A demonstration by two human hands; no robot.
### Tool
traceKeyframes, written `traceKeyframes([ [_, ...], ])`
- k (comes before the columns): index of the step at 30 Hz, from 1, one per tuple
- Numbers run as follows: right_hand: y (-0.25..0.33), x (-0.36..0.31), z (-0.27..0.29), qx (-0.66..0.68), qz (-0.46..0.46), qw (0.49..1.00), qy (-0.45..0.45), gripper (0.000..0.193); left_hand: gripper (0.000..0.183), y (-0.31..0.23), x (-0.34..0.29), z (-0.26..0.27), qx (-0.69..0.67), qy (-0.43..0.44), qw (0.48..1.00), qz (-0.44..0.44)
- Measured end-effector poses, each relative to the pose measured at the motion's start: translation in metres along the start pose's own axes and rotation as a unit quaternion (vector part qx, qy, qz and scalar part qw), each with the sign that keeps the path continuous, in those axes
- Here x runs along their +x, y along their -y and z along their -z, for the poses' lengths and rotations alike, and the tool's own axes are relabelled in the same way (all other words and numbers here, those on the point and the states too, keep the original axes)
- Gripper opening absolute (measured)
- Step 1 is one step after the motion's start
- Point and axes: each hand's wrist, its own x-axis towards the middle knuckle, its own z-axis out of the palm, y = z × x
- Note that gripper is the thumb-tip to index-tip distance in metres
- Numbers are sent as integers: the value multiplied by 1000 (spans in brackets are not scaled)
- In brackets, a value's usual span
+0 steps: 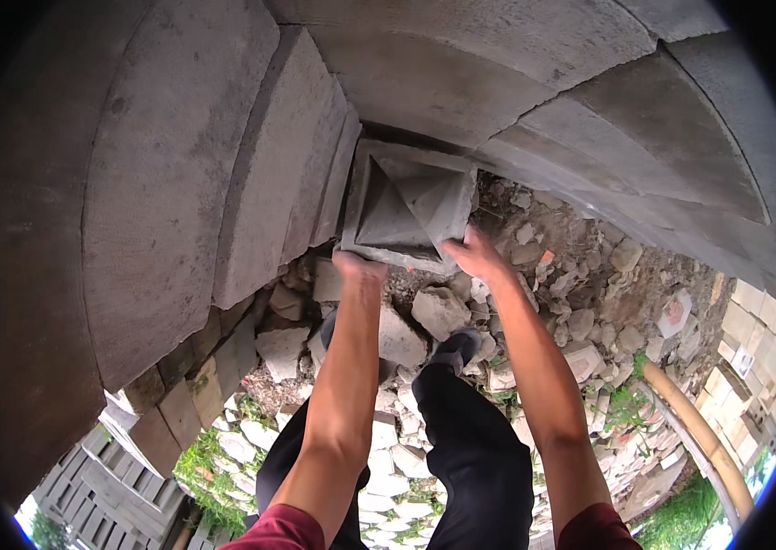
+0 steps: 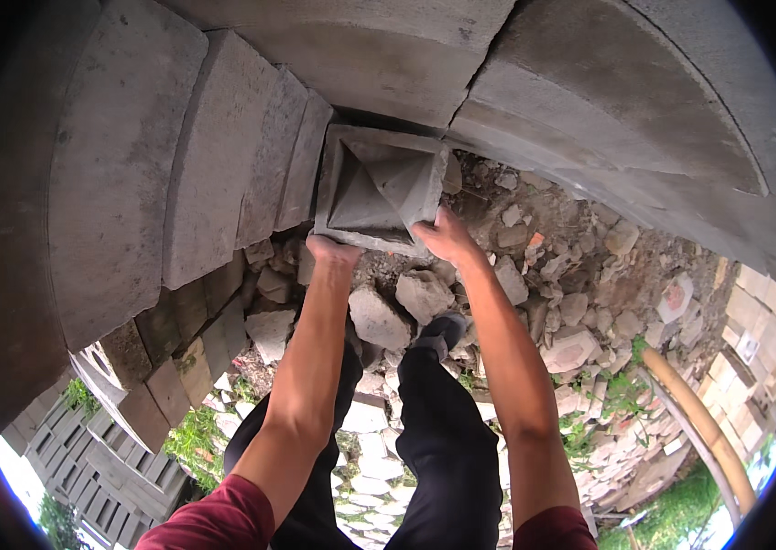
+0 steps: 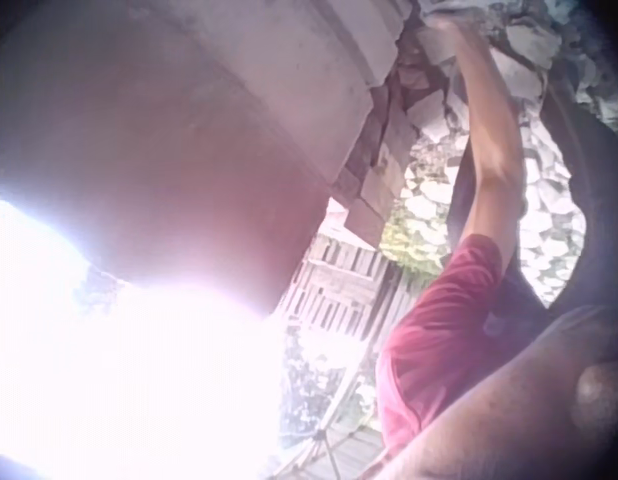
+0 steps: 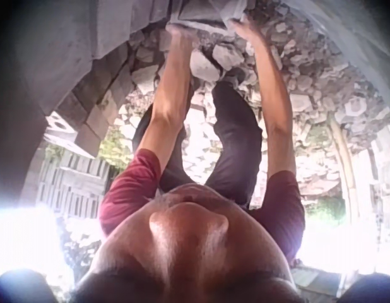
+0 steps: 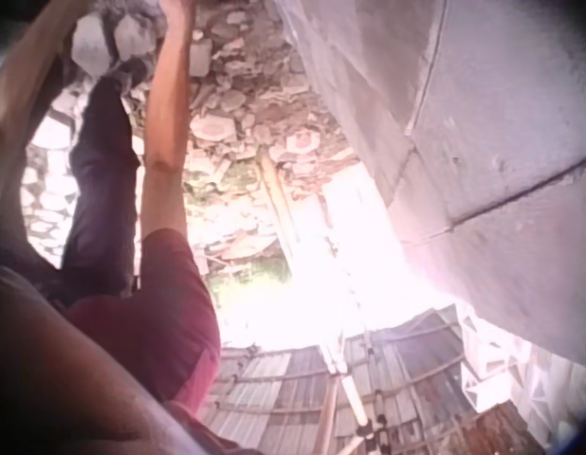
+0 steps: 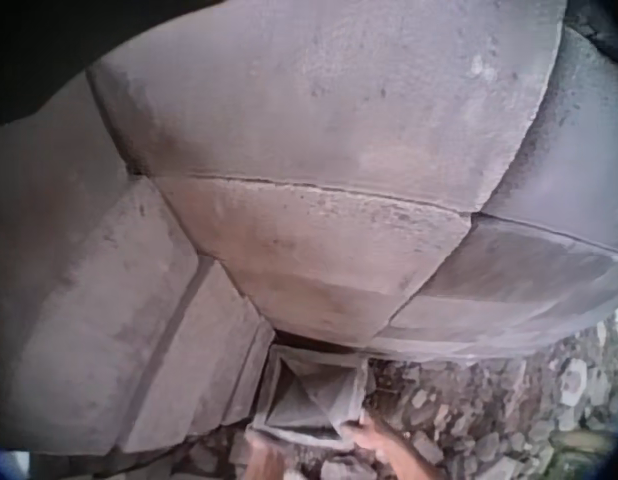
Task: The person carries several hollow ventilation blocks across a yard and stacks them individually at the edge of an existing brick pile.
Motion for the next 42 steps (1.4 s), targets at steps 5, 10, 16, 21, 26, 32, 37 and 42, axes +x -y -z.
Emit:
traceKeyframes([
  [5,1,-5,-12,61,-16,998,-15,46,53,-3,-10,-3,1,3,1000,9],
  [10,14,-19,-25,154,-99,975,-127,55,52,-42,-23,12,86,-49,995,35],
  [16,-14,-83,-42,111,-77,975,-178,68,53,-41,-115,-10,234,-40,968,85],
  [21,4,-202,-55,-164,-73,969,-168,60,51,-39,-217,-25,523,31,841,135],
  [26,33,-295,-70,98,-133,965,-206,49,52,-59,-281,-40,689,109,687,202],
  [32,2,-364,-120,186,-148,905,-353,26,45,-56,-307,-44,771,92,604,180],
  [37,-25,-411,-171,283,-182,855,-395,27,43,-12,-341,-11,831,136,509,181],
  [42,-63,-494,-226,326,-174,806,-463,29,41,39,-390,49,886,209,371,186],
])
